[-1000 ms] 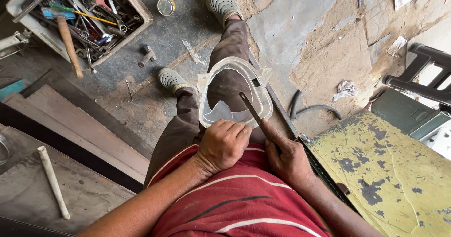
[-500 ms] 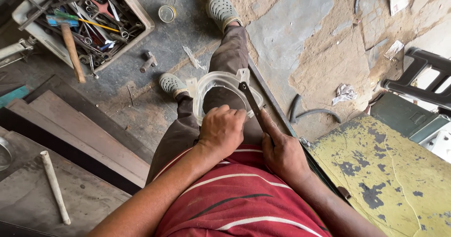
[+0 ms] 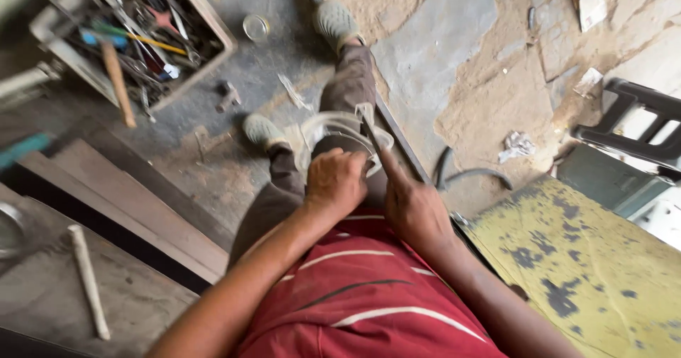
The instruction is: Repairing a scooter speedometer by trimming plastic and adjusting internal components.
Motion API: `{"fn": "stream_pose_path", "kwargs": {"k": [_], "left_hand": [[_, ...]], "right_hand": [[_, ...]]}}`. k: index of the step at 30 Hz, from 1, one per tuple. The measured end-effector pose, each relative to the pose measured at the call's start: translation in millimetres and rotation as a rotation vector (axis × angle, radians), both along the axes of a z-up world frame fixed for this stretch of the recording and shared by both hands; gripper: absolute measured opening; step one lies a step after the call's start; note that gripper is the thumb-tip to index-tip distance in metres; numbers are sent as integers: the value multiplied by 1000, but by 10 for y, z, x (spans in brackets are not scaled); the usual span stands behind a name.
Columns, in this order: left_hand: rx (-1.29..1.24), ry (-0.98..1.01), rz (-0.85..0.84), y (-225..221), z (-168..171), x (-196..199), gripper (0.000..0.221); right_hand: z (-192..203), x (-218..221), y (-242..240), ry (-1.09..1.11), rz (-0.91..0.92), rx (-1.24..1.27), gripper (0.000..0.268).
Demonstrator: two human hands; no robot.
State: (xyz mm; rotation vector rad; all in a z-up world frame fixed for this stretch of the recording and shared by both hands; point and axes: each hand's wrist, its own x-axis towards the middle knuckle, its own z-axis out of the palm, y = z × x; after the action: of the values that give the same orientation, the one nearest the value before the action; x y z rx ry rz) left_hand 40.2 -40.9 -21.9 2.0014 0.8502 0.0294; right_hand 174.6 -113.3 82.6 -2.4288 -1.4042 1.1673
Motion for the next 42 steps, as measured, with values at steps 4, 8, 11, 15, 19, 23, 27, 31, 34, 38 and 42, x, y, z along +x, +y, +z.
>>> {"fn": "stream_pose_path", "kwargs": {"k": [4, 8, 11, 15, 19, 23, 27, 31, 34, 38, 42], "left_hand": [[-24, -91, 80, 153, -4, 5, 11], [-33, -65, 92, -16, 137, -42, 5], [-17, -92, 93, 193, 0, 1, 8], [-114, -46, 65, 62, 71, 7, 7], [-95, -30, 32, 135, 100, 18, 7], [-65, -58, 44, 170, 142, 52, 8], [-112, -6, 55, 236, 187, 93, 18], [-143, 43, 34, 230, 158, 98, 28], [-119, 42, 32, 250, 171, 107, 34], [-123, 80, 21, 284, 153, 107, 38], [-145, 116, 3, 311, 140, 120, 38]], "right_hand": [[-227, 91, -182, -30, -3, 8, 57], [-313, 212, -340, -114, 104, -51, 44], [-275, 192, -11, -37, -31, 119, 47], [-43, 68, 51, 72, -268, -140, 54], [-79, 43, 59, 58, -292, -146, 55], [-145, 63, -57, 36, -231, -42, 55], [-116, 44, -21, 28, -194, -69, 56], [-137, 1, -90, 15, -162, -29, 57], [-150, -15, -116, -28, -115, 28, 56], [-186, -37, -150, -70, -51, -20, 59], [-168, -81, -122, -92, -20, -34, 62]]}}
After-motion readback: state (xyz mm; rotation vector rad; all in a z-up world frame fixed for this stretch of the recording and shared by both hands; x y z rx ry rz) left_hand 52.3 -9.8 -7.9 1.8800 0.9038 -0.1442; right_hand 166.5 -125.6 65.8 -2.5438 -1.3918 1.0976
